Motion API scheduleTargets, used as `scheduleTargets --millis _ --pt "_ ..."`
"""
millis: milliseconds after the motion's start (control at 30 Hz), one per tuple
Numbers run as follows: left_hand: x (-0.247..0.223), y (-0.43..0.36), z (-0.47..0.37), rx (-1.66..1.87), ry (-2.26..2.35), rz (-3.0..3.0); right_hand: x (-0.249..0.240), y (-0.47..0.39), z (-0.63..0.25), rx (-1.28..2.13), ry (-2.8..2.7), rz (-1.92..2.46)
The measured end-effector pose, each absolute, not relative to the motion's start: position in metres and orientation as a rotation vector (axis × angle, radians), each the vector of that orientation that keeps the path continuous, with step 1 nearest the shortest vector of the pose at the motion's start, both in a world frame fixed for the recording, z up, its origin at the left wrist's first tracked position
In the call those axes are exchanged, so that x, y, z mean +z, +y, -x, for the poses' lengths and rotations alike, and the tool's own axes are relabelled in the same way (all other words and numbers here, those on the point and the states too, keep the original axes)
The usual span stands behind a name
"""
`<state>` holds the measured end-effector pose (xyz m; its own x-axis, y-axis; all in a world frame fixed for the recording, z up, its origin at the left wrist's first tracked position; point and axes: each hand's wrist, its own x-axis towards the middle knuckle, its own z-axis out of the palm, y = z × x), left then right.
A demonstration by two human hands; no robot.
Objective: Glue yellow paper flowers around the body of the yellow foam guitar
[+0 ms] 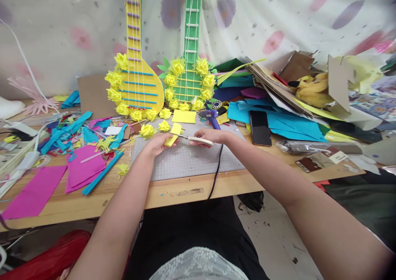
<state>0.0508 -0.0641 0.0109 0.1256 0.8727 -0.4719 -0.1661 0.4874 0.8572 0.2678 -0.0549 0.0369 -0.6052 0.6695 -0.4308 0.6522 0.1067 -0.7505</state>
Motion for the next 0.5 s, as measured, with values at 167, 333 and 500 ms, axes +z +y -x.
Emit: scheduleTargets --millis 167,333,500 --pt "0.017 -0.066 -0.044 0.784 1.224 -0.736 0.039 -0.057 -0.269 1.6 -2.308 1.396" --pt "0.02 -0.061 -0.034 0.965 1.209 -0.677 0.042 -0.056 -0.263 1.404 -2.156 1.415" --pt "0.016 -0.054 -0.032 1.249 1.182 -0.607 0.03 -0.047 -0.242 0.51 -2.113 2.043"
